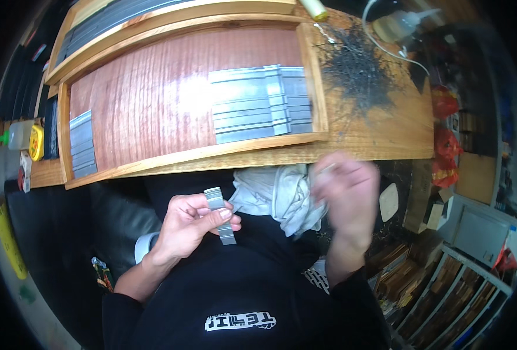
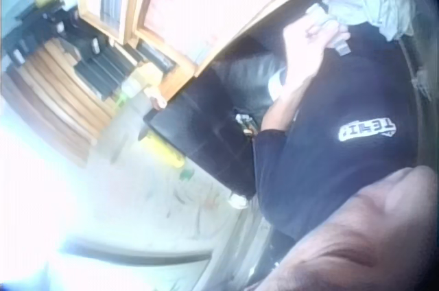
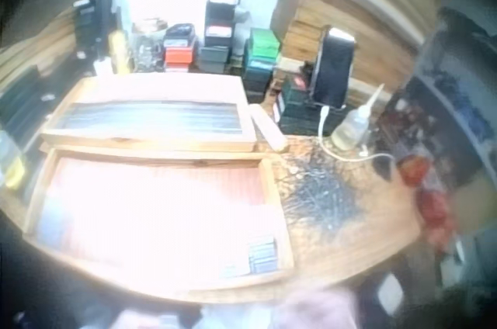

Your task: The person repeatedly picks up small rectangular metal pieces from a wooden tray and joins them by hand into a short chain. They occasionally place the assembled chain back on the tray and continue adding more pieces. The hands and objects remain clearly visible throughout.

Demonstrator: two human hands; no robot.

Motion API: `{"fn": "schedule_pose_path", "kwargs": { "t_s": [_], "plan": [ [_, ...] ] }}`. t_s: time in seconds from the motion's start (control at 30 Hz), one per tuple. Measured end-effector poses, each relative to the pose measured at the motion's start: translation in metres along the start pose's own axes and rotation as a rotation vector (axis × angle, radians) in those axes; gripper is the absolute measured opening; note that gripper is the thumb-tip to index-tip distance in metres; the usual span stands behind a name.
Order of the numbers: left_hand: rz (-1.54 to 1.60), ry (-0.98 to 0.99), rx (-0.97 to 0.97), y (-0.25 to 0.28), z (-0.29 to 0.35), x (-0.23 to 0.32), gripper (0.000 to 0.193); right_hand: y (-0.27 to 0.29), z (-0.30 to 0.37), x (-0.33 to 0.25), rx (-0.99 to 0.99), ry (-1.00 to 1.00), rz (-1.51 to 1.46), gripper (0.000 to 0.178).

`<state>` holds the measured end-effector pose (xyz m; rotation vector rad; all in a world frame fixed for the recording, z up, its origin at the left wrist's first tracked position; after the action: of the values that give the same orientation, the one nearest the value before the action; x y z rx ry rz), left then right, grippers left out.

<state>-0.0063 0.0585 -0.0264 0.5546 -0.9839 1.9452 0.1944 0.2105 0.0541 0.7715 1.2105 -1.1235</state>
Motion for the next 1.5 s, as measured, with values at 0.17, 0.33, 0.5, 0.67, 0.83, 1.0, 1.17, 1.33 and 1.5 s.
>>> {"fn": "schedule_pose_path", "kwargs": {
  "t_s": [0.17,0.33,0.5,0.67,0.83,1.0,1.17,1.33,1.5],
  "plan": [
    [0.003,0.034,-0.045,-0.007,-0.001,0.005,0.013,0.09,-0.04,-0.041,0.35,0.168,0.173,0.011],
    [-0.009,0.064,-0.047,-0.015,0.0,0.011,0.014,-0.003,-0.005,-0.003,-0.146,-0.067,0.279,0.006],
    [-0.084,-0.065,-0.148,-0.027,-0.003,0.023,0.017,-0.064,0.02,0.047,-0.313,-0.223,0.051,0.007],
    [-0.479,-0.451,-0.063,-0.028,0.008,0.057,0.02,-0.079,0.016,0.006,-0.31,0.326,0.314,0.013],
    [-0.791,-1.207,0.024,-0.05,0.023,0.117,0.029,-0.096,0.009,-0.049,-0.415,0.688,0.351,0.031],
    [-0.651,-1.082,0.022,-0.037,-0.003,0.108,0.029,-0.098,-0.017,-0.028,-0.413,0.653,0.223,0.029],
    [-0.68,-0.853,-0.03,-0.041,-0.002,0.111,0.021,-0.095,-0.014,-0.028,-0.33,0.531,0.288,0.022],
    [-0.235,-0.049,-0.212,-0.028,-0.002,0.051,0.02,-0.08,0.013,0.045,-0.341,0.007,0.105,0.012],
    [-0.108,0.141,-0.139,-0.006,-0.036,0.024,0.015,-0.084,0.003,0.107,-0.277,-0.412,-0.298,0.011]
  ]
}}
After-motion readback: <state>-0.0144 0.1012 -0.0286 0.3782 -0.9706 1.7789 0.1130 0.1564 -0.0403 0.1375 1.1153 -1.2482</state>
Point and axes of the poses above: each hand's wrist, its own z-axis away from the middle knuckle, its own y-axis out of the back of the hand, x = y × z, the point moved 6 cm from there along -z, towards the middle knuckle, and after that the axes turned 6 degrees about x, right-handed, at the moved point
